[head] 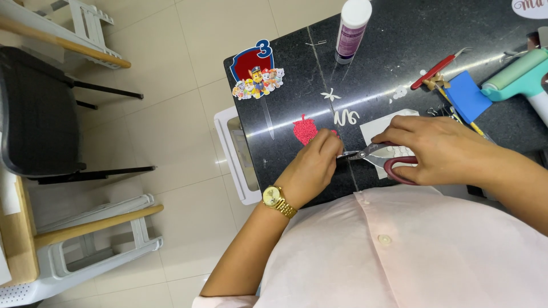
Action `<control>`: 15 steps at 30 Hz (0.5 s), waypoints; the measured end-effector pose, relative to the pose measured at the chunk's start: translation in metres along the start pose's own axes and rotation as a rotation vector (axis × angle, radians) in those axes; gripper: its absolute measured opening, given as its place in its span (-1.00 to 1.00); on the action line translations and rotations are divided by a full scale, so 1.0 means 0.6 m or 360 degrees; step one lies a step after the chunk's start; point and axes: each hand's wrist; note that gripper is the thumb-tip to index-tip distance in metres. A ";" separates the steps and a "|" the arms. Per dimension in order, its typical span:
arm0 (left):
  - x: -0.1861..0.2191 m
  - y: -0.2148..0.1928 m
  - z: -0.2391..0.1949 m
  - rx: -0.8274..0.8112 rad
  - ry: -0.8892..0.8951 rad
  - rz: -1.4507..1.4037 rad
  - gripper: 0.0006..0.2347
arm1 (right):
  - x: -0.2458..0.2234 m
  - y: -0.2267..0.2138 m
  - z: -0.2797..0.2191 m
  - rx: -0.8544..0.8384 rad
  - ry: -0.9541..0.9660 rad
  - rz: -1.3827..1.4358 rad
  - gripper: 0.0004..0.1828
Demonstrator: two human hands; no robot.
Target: Assembling a decorative craft item by gluing small cutouts and trimming them with scissors for precise alignment.
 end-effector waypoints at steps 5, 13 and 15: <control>-0.004 -0.007 0.014 -0.0084 -0.0127 -0.0177 -0.72 | 0.010 0.019 0.006 0.0275 -0.0294 -0.0230 -0.41; -0.029 -0.005 0.025 0.0354 -0.0325 -0.0479 -0.83 | 0.107 -0.014 0.018 0.0398 0.0089 -0.0471 -0.36; -0.042 0.006 0.026 0.0526 -0.0456 -0.0525 -0.84 | 0.152 -0.007 0.022 0.0514 0.0252 -0.0513 -0.34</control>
Point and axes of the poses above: each hand's wrist, its own z-axis towards the middle knuckle, its own y-axis out of the palm, x = y × z, and after that the axes turned 3 degrees about -y, right-handed
